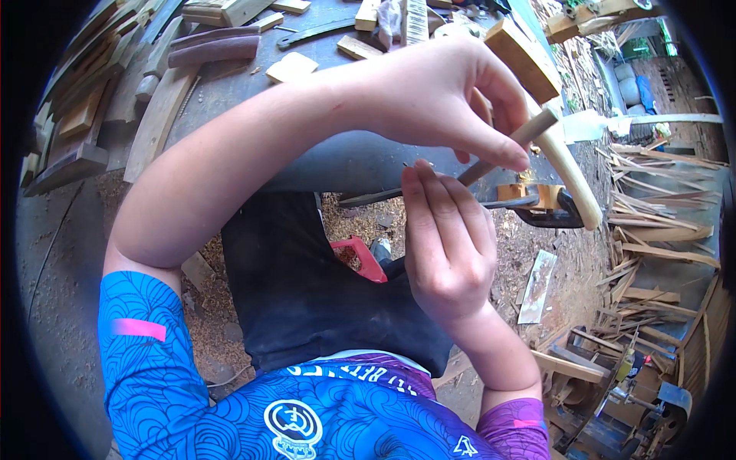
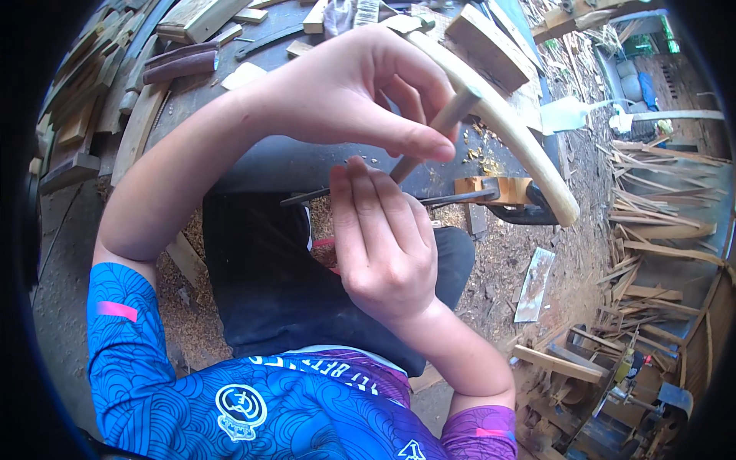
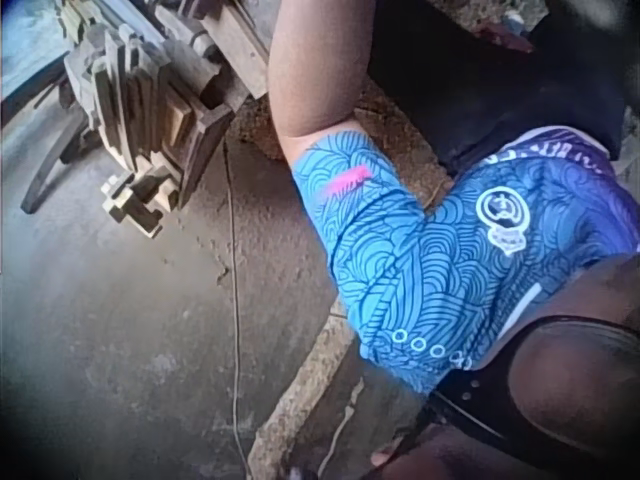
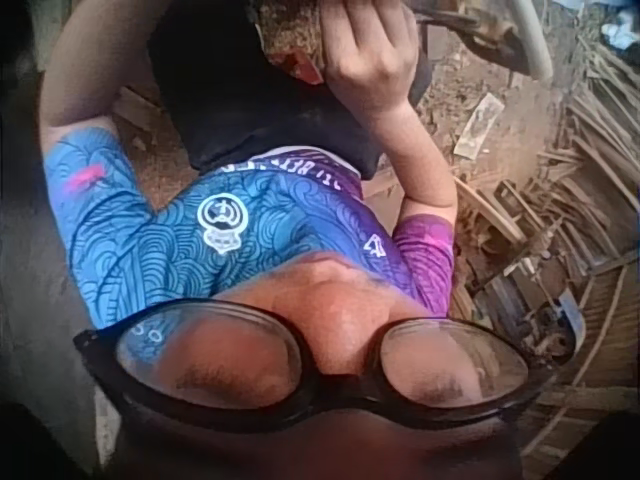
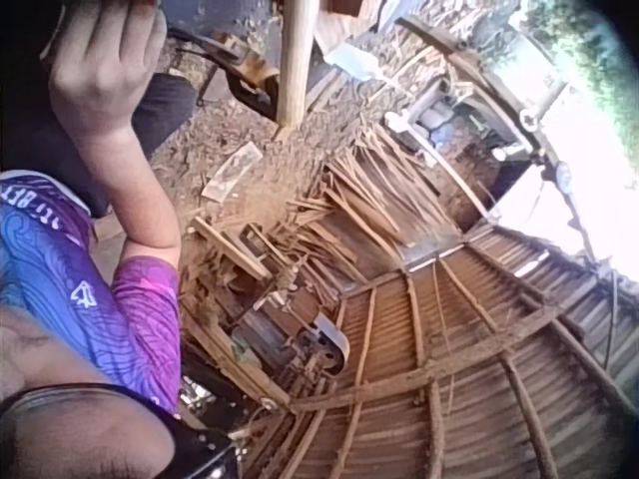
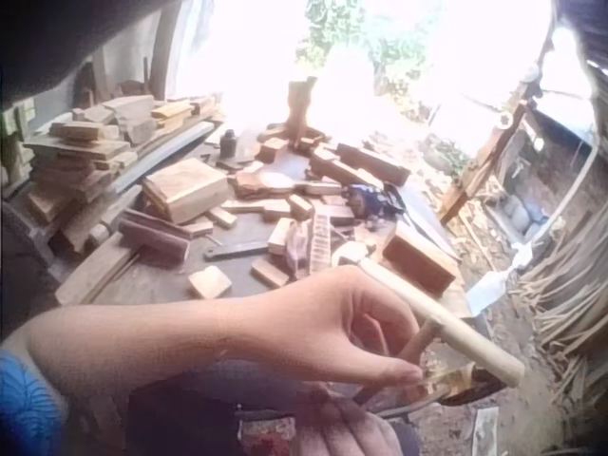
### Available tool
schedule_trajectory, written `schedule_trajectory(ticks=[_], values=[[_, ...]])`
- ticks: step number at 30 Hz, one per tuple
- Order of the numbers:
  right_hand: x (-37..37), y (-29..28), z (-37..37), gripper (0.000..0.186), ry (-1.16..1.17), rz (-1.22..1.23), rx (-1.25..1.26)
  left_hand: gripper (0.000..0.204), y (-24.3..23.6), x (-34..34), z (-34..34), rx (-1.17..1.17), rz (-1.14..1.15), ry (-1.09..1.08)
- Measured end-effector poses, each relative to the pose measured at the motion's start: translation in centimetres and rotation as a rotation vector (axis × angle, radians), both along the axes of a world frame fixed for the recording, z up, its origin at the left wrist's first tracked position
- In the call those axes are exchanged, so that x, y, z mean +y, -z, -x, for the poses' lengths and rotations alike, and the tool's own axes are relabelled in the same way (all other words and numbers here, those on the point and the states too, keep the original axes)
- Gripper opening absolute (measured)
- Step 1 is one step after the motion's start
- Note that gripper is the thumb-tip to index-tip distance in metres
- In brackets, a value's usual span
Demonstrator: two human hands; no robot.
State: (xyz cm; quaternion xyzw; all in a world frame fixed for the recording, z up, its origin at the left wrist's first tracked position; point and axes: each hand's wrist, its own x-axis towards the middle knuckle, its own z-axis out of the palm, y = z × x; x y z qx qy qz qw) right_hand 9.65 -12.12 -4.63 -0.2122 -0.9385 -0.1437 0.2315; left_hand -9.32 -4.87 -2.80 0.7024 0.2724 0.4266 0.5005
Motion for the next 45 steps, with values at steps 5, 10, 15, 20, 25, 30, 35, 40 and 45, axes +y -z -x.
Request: schedule_trajectory(ticks=[5,10,15,20,25,30,35,40,45], values=[[-0.6,0.6,0.3,0.041,0.025,0.017,0.098,0.019,0.5,-0.9,-1.9,-0.194,-0.147,-0.227],[-0.6,1.1,0.1,0.037,-0.022,0.096,0.172,0.024,-0.4,0.3,-0.4,-0.137,-0.402,-0.736],[0.8,0.0,-0.3,0.035,-0.048,0.153,0.178,0.024,-2.4,-2.2,3.5,0.480,-0.591,-0.823],[1.7,-0.8,-0.5,0.034,-0.103,0.300,0.162,0.037,0.9,-9.3,2.6,1.061,-0.596,-1.137],[1.9,-1.3,-0.5,0.034,-0.115,0.322,0.122,0.046,0.8,-15.3,-1.6,0.597,-0.350,-0.954],[2.4,-2.2,-0.6,0.030,-0.139,0.371,0.085,0.024,4.5,-12.8,-0.9,0.505,-0.391,-0.860],[5.0,-5.4,-1.6,0.032,-0.122,0.555,0.045,0.014,5.7,-12.2,-1.2,0.436,-0.468,-0.877],[7.1,-4.6,-1.5,0.028,-0.200,0.590,-0.118,0.014,5.8,-11.9,-1.8,0.379,-0.516,-0.946],[7.0,-4.4,-1.0,0.017,-0.129,0.645,-0.196,0.015,6.2,-11.8,-2.0,0.364,-0.515,-0.952]])
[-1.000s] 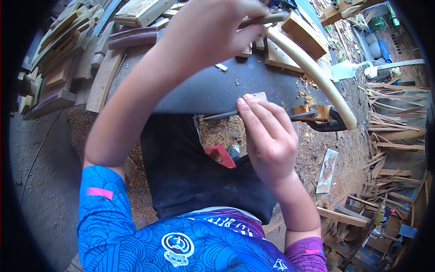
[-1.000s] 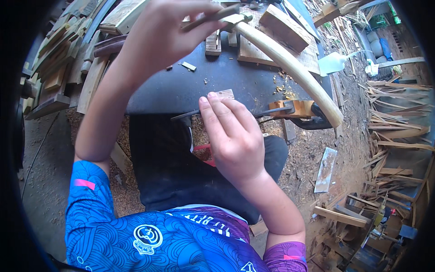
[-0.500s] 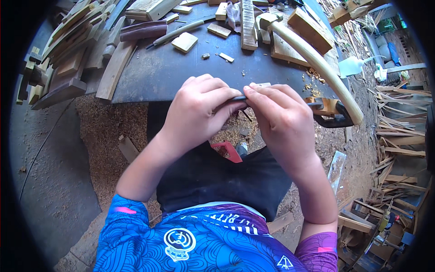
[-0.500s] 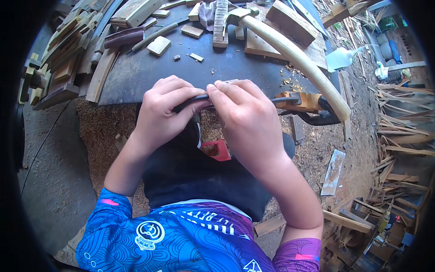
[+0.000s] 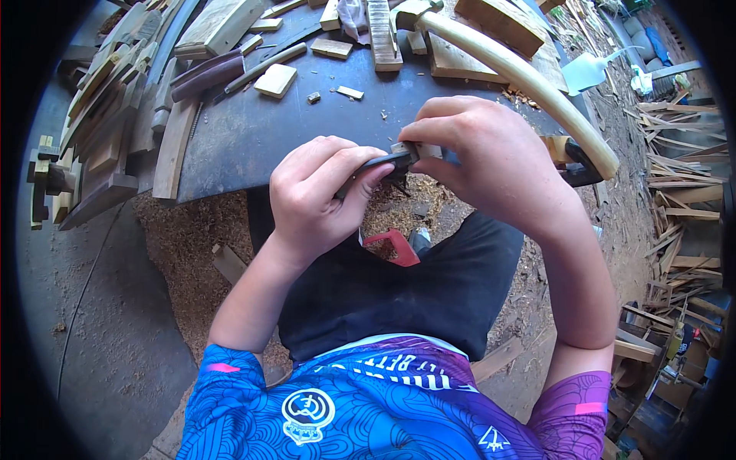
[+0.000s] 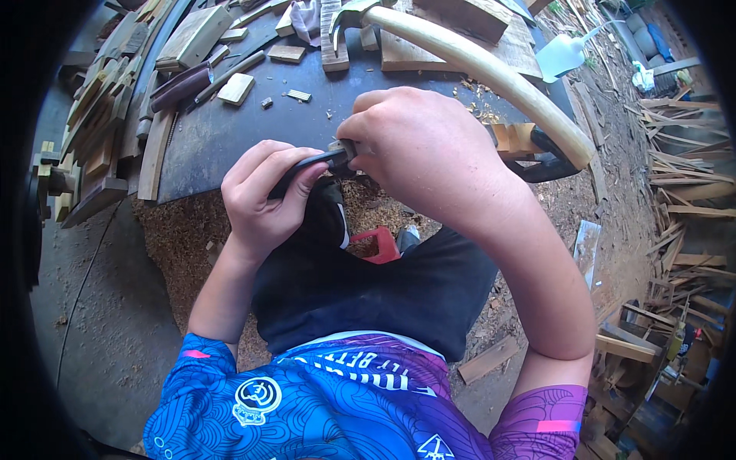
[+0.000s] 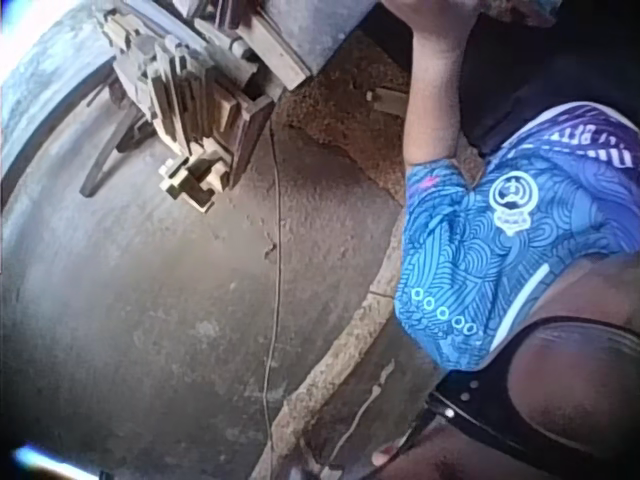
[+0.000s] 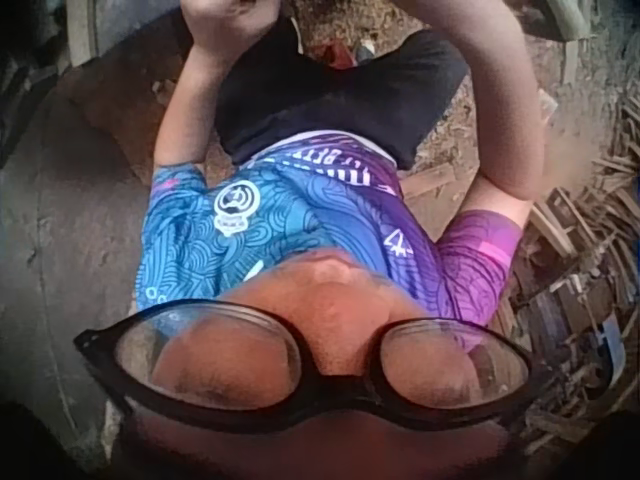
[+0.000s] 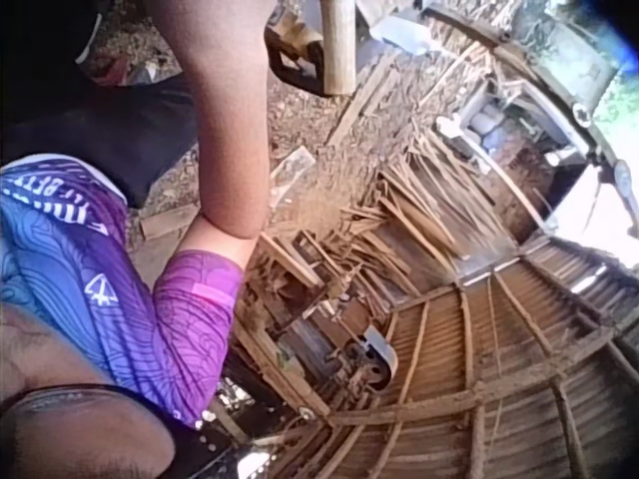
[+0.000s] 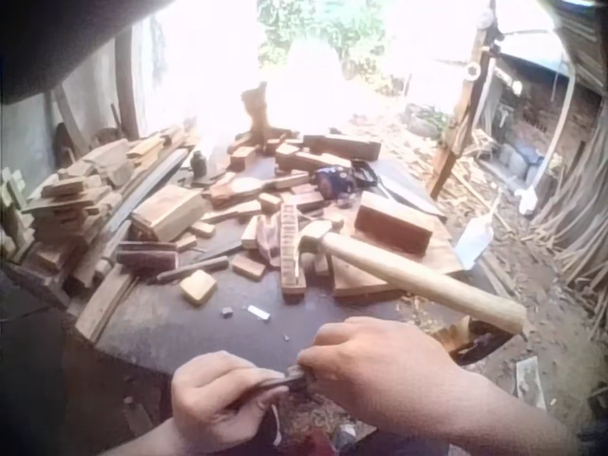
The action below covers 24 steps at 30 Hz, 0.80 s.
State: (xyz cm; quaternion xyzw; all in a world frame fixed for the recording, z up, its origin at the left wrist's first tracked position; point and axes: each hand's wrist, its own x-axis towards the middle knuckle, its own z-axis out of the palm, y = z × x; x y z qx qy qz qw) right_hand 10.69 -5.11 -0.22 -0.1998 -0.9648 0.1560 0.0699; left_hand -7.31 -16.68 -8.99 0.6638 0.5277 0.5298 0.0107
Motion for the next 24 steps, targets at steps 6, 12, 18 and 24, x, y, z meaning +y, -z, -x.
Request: schedule_trajectory(ticks=[6,12,18,24], values=[[-0.1,0.0,0.1,0.008,0.010,-0.053,0.027,0.015,-0.6,-0.1,0.1,-0.034,0.080,0.026],[0.7,0.7,0.0,0.007,-0.032,-0.037,0.115,0.016,-0.5,0.0,0.0,-0.001,0.064,0.015],[0.7,0.4,-0.2,0.025,-0.024,-0.015,0.018,0.016,-0.6,0.0,0.2,-0.013,0.104,0.040],[0.2,0.4,-0.3,0.006,-0.074,-0.040,0.117,0.018,-1.2,-0.2,0.5,0.034,0.163,0.064]])
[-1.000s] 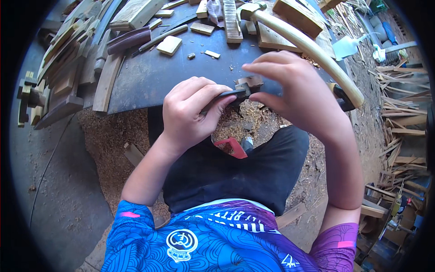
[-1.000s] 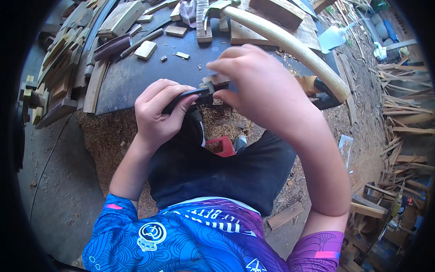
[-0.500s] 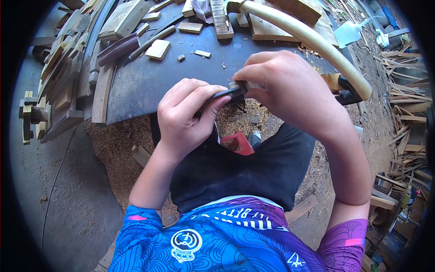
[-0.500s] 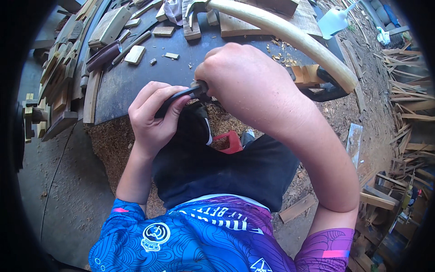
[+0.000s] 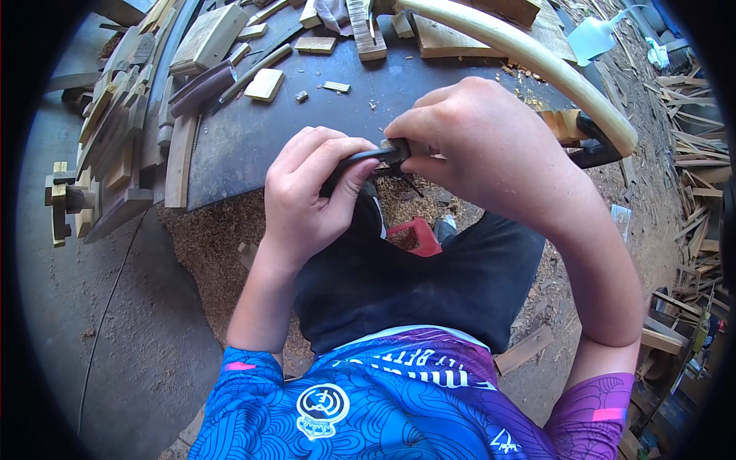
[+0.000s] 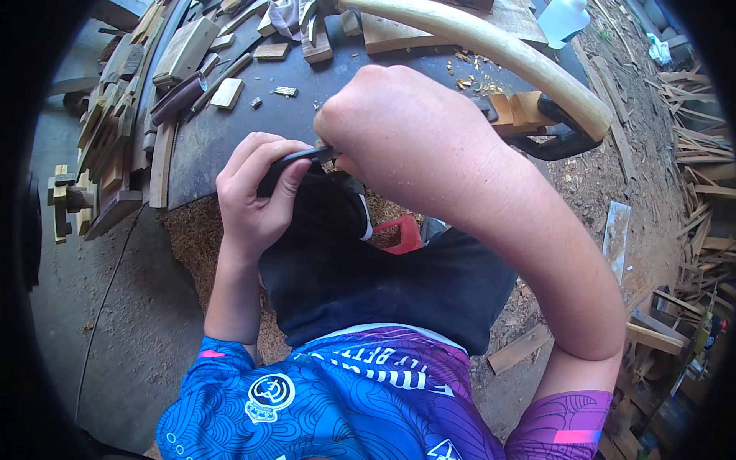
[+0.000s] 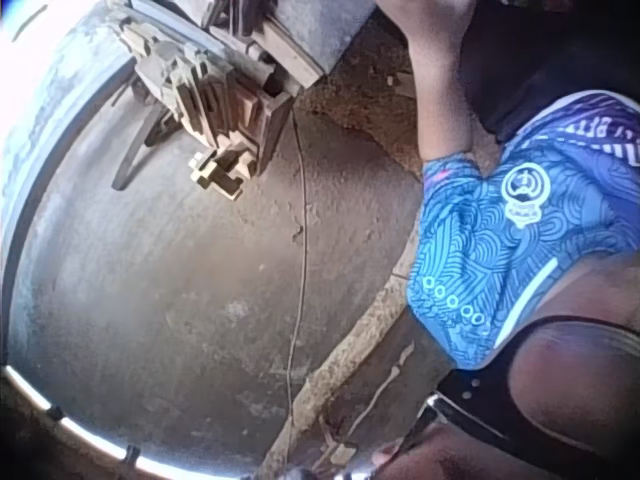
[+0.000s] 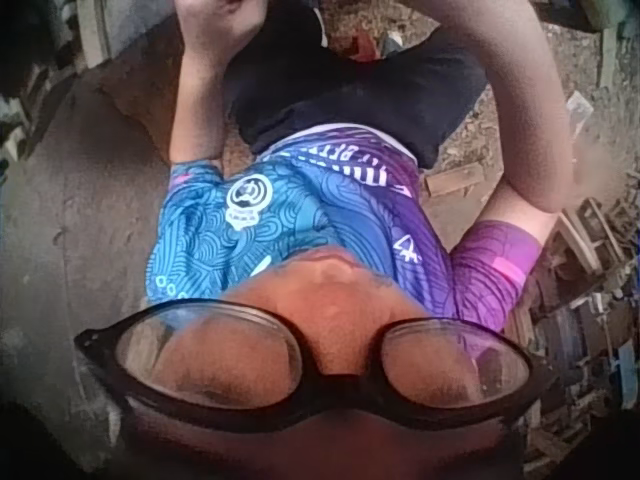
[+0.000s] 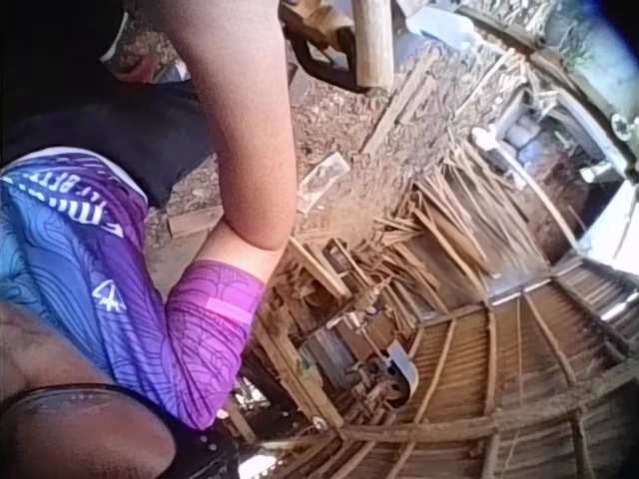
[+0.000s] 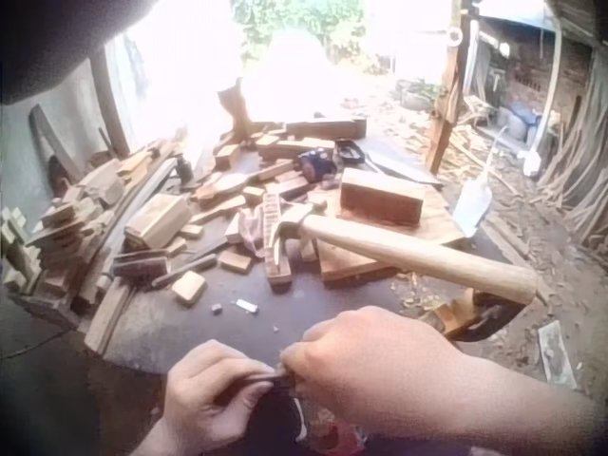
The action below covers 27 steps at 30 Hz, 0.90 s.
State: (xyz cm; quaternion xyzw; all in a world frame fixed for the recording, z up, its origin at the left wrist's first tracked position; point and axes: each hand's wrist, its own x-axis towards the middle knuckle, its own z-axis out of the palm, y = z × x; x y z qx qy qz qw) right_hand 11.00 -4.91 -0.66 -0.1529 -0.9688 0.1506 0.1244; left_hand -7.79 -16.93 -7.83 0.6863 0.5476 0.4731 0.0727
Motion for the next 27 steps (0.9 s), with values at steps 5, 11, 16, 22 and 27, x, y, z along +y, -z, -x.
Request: schedule_trajectory(ticks=[5,11,16,22,27], values=[[-0.7,-0.2,0.3,0.007,-0.004,-0.091,-0.054,0.028,-1.1,-0.3,-0.2,0.166,0.102,0.007],[-1.4,0.5,1.8,0.009,-0.042,-0.059,-0.011,0.038,-1.1,-0.1,0.6,0.100,0.131,-0.101],[-1.3,0.3,1.5,0.009,-0.015,-0.063,-0.037,0.034,-0.8,0.2,0.9,0.167,0.074,-0.048],[-3.9,1.0,0.7,0.019,0.033,-0.133,0.176,0.032,-0.3,0.0,1.4,0.178,0.045,-0.027],[-6.5,4.8,-3.3,0.029,0.071,-0.127,0.518,0.035,-0.9,0.3,1.0,0.175,0.068,0.002]])
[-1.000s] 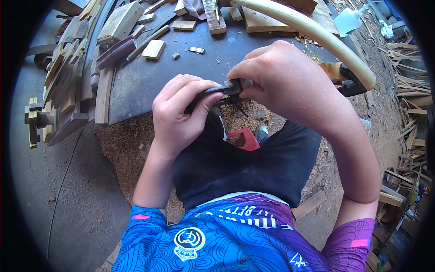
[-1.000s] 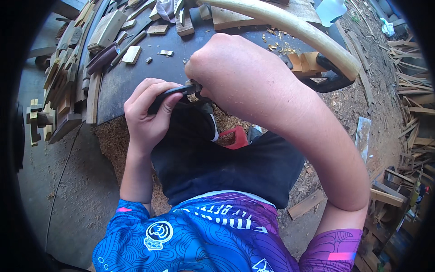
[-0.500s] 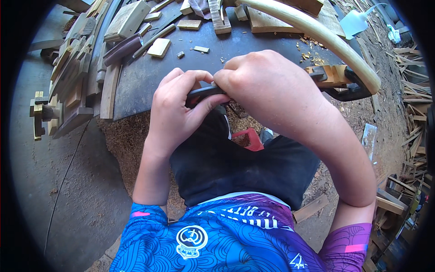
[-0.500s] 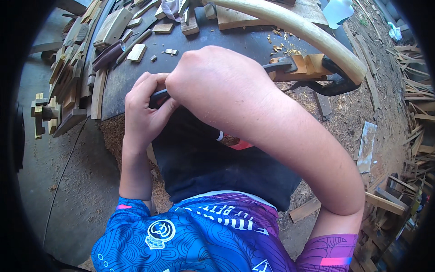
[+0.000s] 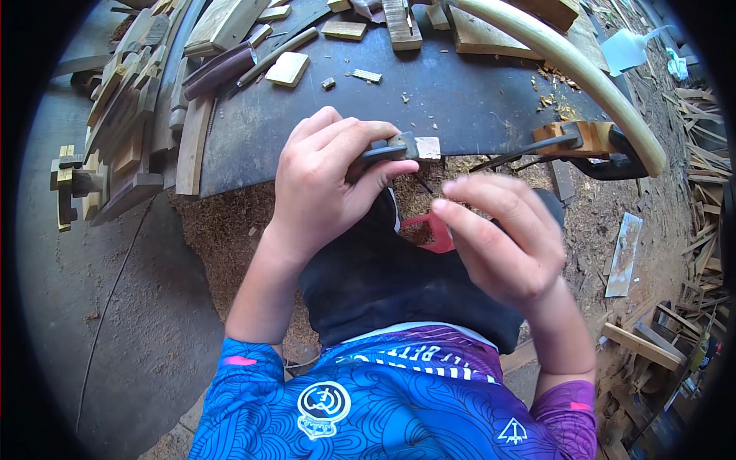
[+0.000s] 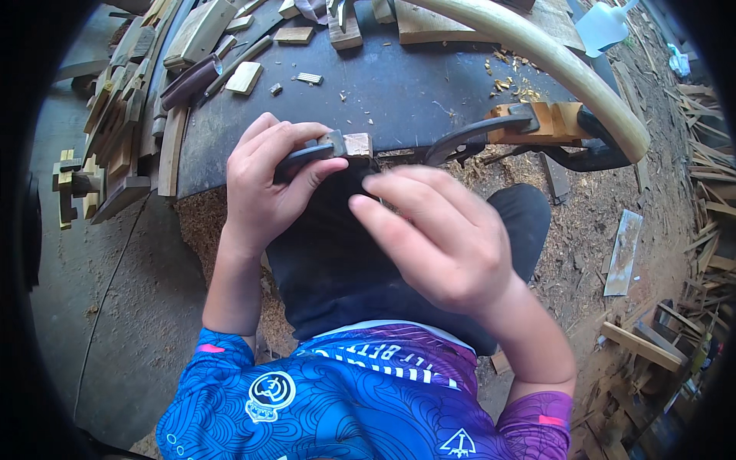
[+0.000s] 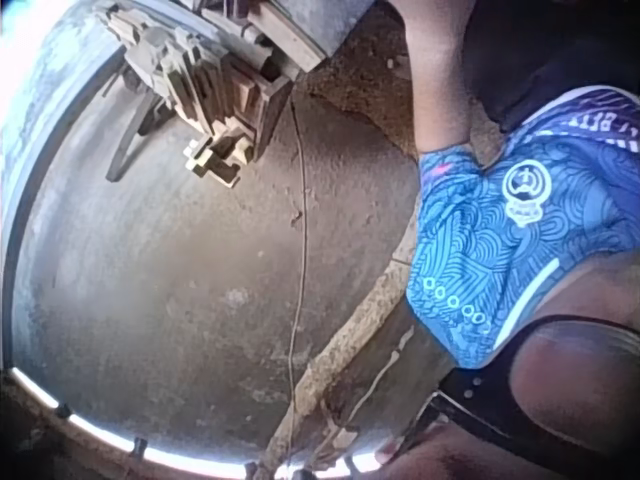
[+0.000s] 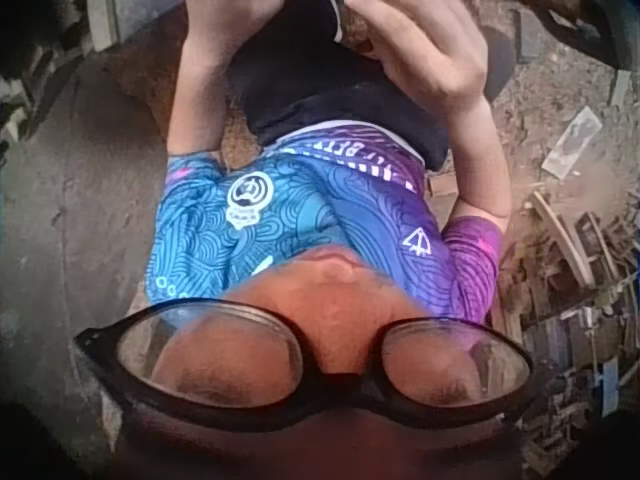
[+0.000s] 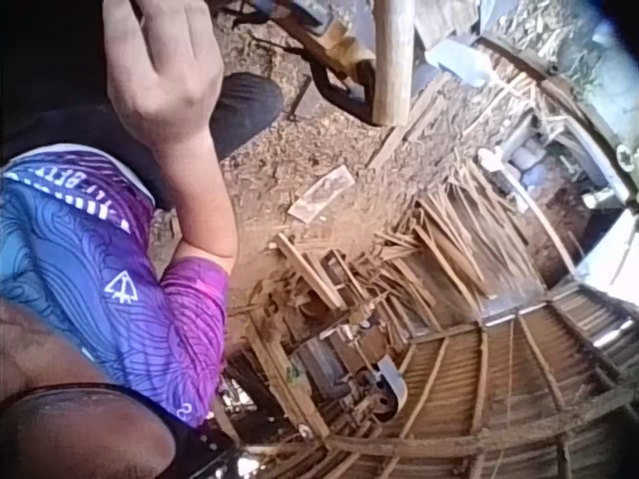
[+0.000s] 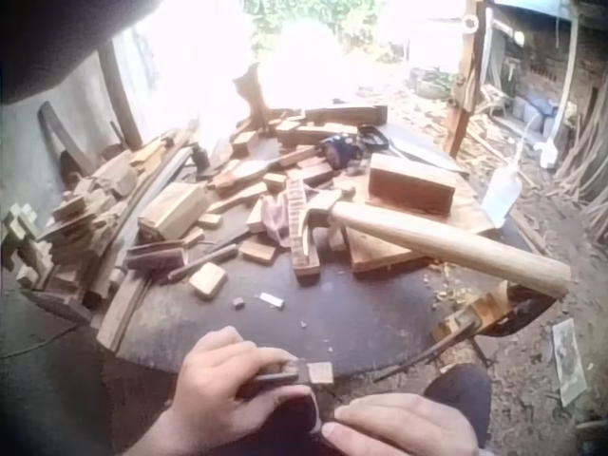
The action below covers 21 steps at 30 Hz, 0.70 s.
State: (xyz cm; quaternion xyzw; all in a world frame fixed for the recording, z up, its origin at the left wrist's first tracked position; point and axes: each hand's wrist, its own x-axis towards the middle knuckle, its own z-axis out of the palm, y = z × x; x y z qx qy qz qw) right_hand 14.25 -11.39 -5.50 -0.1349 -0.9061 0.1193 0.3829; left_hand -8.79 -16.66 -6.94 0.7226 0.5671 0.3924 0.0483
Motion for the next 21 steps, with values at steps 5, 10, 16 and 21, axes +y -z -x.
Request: schedule_trajectory(ticks=[5,10,16,21], values=[[-2.2,4.8,0.1,0.024,0.195,0.395,0.138,0.033,-0.2,0.2,0.1,0.040,-0.012,-0.001],[-2.3,6.0,1.0,0.024,0.204,0.406,0.092,0.031,0.4,0.2,-0.4,0.063,-0.059,-0.046],[-2.4,9.5,0.1,0.020,0.220,0.526,0.047,0.030,0.6,0.3,-0.7,0.093,-0.062,-0.064],[-2.2,12.1,-0.5,0.041,0.384,0.619,-0.124,0.030,0.7,0.4,-0.5,0.040,-0.112,-0.057]])
